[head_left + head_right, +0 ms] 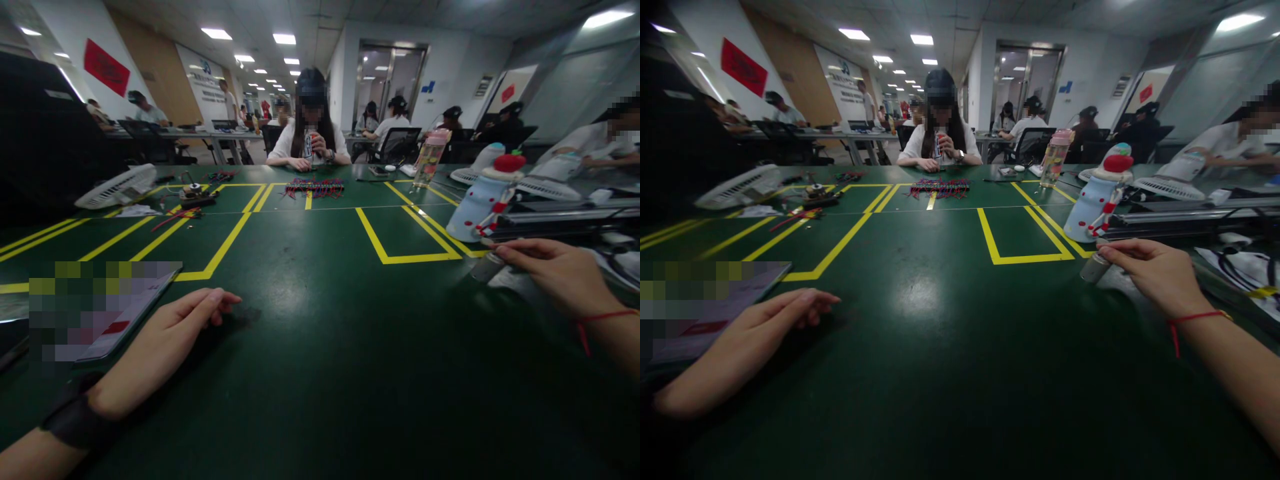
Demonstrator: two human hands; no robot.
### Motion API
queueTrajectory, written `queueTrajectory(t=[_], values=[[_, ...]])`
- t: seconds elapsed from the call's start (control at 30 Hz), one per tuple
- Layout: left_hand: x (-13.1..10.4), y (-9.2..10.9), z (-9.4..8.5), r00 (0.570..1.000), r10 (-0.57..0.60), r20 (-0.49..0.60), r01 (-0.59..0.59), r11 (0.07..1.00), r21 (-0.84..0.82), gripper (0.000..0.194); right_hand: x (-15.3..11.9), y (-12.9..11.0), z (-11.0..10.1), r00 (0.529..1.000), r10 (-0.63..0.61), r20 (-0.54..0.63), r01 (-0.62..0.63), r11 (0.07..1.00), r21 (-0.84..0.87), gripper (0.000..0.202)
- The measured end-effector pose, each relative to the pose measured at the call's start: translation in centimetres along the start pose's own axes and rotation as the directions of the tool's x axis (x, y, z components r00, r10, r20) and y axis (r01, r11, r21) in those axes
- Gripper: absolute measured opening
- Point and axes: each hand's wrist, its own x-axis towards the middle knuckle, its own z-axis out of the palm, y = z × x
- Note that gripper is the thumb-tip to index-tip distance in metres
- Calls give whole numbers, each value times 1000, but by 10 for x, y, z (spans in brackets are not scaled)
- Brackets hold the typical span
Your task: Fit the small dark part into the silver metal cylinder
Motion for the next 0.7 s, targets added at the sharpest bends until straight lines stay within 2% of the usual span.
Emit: queueTrajectory(t=[0.13, 0.23, 0.5, 0.63, 0.7], values=[[-2, 2, -1, 1000, 16, -4, -16, 1000, 1, 46, 2, 4, 3, 998, 58, 30, -62, 985, 162, 43], [-4, 7, -1, 1000, 14, 8, -14, 1000, 4, 46, 5, 9, 5, 993, 78, 91, -96, 971, 217, 45], [-5, 11, -2, 1000, -1, 9, 1, 1000, 17, 47, 5, 9, 2, 990, 68, 127, -87, 984, 153, 46], [-5, 13, -1, 1000, -8, 15, 8, 999, 33, 48, 7, 10, 1, 986, 5, 168, -25, 993, 117, 47], [-5, 14, -1, 1000, -4, 10, 4, 999, 35, 49, 7, 10, 1, 993, -41, 115, 31, 995, 94, 45]])
